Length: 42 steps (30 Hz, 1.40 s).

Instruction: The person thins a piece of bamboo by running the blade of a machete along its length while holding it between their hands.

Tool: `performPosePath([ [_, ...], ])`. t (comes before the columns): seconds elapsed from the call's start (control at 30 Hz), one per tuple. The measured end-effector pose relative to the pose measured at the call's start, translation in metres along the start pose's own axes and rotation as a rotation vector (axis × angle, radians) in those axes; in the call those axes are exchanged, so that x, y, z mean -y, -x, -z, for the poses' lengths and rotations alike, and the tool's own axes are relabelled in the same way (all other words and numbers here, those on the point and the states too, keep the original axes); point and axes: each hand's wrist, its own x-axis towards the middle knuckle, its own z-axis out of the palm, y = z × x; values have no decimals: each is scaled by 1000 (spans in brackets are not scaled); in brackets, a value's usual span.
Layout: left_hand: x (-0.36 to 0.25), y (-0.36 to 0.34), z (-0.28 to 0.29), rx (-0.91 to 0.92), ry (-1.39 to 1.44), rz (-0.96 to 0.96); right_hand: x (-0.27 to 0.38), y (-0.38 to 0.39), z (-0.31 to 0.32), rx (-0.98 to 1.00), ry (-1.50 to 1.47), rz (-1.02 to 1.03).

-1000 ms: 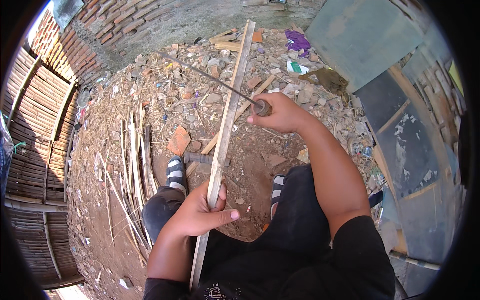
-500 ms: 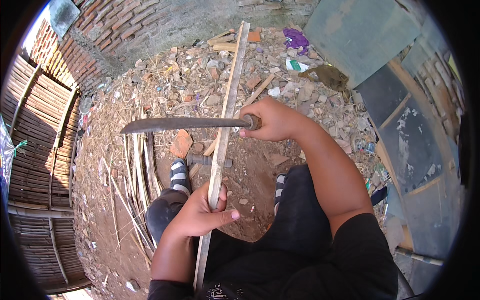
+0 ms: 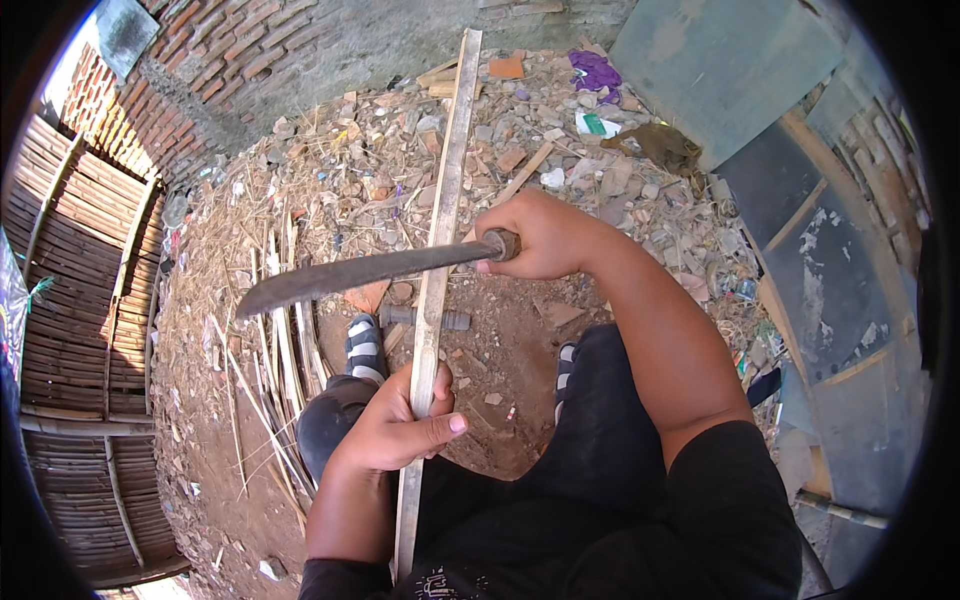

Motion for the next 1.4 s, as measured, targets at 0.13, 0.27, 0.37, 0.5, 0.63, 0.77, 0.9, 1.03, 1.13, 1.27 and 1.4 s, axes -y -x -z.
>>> performPosePath([
  [0.13, 5, -5, 0, 26, 10, 34, -26, -2, 5, -223, -169, -260],
  [0.27, 4, -2, 0, -10, 41, 16, 12, -2, -12, 47, -129, -32],
  [0.37, 3, -3, -1, 13, -18, 24, 2, 0, -5, 33, -115, -97],
  [0.5, 3, -3, -4, 23, 38, 27, -20, -1, 5, -93, -238, -216],
  [0.63, 2, -1, -2, -15, 29, 19, 10, -5, -10, 22, -156, -80],
  [0.77, 8, -9, 1, -51, -81, 31, -2, -7, -14, 115, -135, -61],
  [0.9, 2, -10, -2, -116, -99, 43, -9, -16, -20, 118, -153, -59],
  [1.03, 1, -10, 0, -93, -47, 38, -9, -16, -15, 87, -123, -58],
  [1.13, 1, -13, 1, -80, -8, 42, -12, -14, -11, 95, -104, -45],
  [1.27, 2, -13, 2, -76, 19, 30, -10, -13, -8, 121, -101, -98],
  [1.4, 0, -14, 1, -84, 49, 32, -14, -15, -4, 115, -52, -68],
])
